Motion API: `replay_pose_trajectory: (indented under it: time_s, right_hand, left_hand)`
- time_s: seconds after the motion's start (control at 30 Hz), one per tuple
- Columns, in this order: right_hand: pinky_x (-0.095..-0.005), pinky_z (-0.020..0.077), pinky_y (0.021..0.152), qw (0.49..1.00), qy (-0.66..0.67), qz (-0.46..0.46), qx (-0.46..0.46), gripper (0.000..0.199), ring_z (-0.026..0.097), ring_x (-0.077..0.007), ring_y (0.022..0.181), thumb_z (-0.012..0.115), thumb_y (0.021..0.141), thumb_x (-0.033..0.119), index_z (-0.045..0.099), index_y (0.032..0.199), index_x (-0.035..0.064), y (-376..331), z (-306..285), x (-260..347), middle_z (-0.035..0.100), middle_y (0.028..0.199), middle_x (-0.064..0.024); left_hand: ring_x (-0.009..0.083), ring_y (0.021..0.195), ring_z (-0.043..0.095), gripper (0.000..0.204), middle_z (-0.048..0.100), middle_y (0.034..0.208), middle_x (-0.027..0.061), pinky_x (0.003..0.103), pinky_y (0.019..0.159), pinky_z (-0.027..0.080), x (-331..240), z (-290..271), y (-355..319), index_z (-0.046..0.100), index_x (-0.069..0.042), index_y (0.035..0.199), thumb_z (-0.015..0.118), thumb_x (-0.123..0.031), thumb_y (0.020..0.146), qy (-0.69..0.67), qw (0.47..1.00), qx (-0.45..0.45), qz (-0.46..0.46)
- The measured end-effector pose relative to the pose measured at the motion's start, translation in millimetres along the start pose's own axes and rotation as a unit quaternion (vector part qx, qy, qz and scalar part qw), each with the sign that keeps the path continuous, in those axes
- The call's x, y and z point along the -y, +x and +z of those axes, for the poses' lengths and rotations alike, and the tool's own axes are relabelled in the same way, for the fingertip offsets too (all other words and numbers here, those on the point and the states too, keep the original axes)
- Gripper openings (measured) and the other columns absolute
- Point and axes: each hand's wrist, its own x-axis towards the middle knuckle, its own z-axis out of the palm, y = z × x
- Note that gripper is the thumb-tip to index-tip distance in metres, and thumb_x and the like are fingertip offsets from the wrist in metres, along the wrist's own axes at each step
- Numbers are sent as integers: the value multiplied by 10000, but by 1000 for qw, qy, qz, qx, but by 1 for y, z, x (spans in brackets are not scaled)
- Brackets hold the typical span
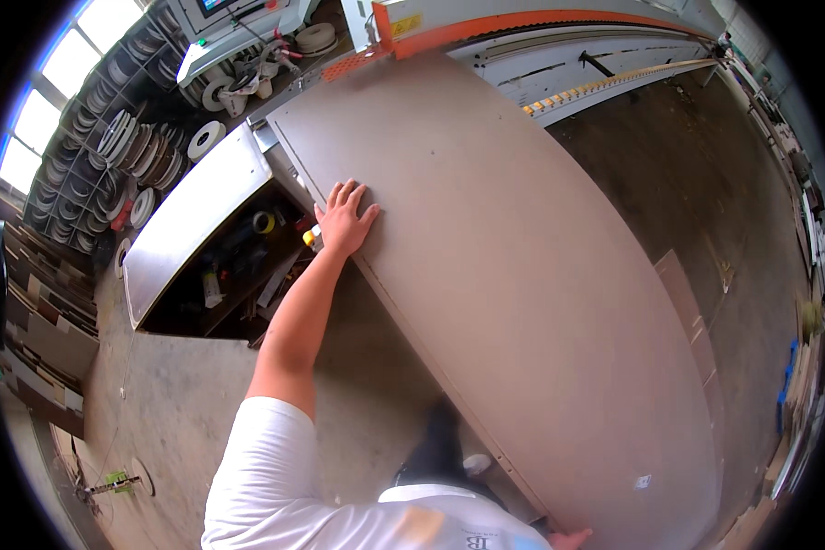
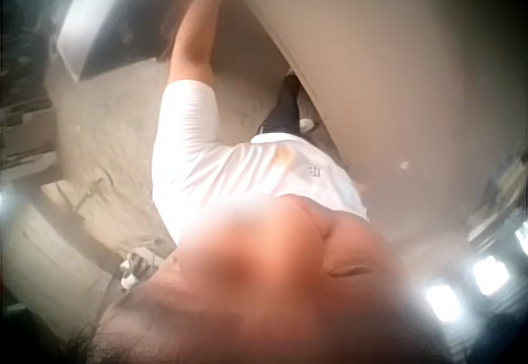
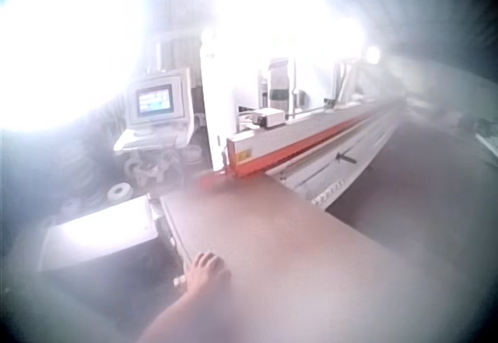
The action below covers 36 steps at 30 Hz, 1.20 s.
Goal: The person operates a machine to process large wooden panels, placing them onto a conveyor belt and retrieving them after processing. They handle various sizes of panels, moving them between the machine and a nearby stack.
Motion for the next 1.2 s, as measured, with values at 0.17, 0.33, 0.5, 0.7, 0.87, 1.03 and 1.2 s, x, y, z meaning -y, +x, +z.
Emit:
replay_pose_trajectory:
  time_s: [0.17, 0.33, 0.5, 0.7, 0.87, 1.03, 1.2]
  right_hand:
    - [-504, 332, 1111, 999, 38, 14, -21, 857, 443, -247, 1361, 379, 919, 798, 484, 1503, 179, 3, 0, 13, 523, 1505, -26]
    - [-504, 326, 1114, 997, 74, 6, -12, 871, 442, -246, 1360, 379, 916, 809, 480, 1507, 177, 29, 24, 59, 522, 1507, -26]
    - [-456, 385, 1039, 984, 178, 6, 18, 782, 457, -206, 1346, 478, 911, 776, 516, 1457, 217, 45, 55, 87, 540, 1479, 14]
    - [-451, 426, 1076, 965, 264, -6, -2, 707, 449, -245, 1396, 474, 989, 664, 426, 1507, 185, 23, 108, 139, 477, 1530, -24]
    - [-432, 477, 1058, 948, 318, -20, 25, 679, 490, -261, 1369, 479, 1021, 604, 400, 1532, 166, -3, 153, 190, 485, 1531, -38]
    - [-421, 507, 1023, 945, 326, -21, 11, 629, 528, -237, 1329, 544, 1018, 544, 443, 1503, 157, 32, 181, 218, 515, 1504, -19]
    - [-394, 495, 1054, 936, 351, -28, -8, 559, 526, -231, 1322, 585, 1026, 434, 466, 1489, 144, 61, 206, 235, 522, 1495, -20]
  left_hand:
    - [365, 1331, 524, 633, 527, 1487, 161, 451, 1088, 427, 49, 2, 50, 503, -89, 1455, 632, -408, 923, -151, 981, -86, -81]
    - [320, 1230, 599, 661, 653, 1332, 131, 448, 1032, 444, 156, 61, 45, 603, -101, 1380, 525, -589, 940, -192, 861, 317, -349]
    - [252, 1094, 589, 595, 682, 1206, 91, 448, 947, 448, 124, 35, 26, 696, -144, 1256, 567, -614, 915, -241, 807, 409, -351]
    - [259, 1128, 558, 630, 663, 1238, 123, 414, 988, 414, 55, 28, -52, 692, -41, 1249, 484, -572, 980, -267, 793, 417, -356]
    - [272, 1175, 555, 698, 641, 1294, 157, 406, 1045, 387, 34, 50, -121, 634, -2, 1325, 462, -588, 987, -286, 790, 444, -313]
    - [253, 1030, 600, 622, 670, 1181, 142, 415, 921, 458, 27, 46, -119, 652, -31, 1286, 430, -540, 1005, -246, 787, 448, -345]
    - [257, 1027, 616, 612, 671, 1201, 106, 430, 860, 488, 58, 67, -114, 649, -69, 1304, 443, -565, 1010, -268, 740, 453, -419]
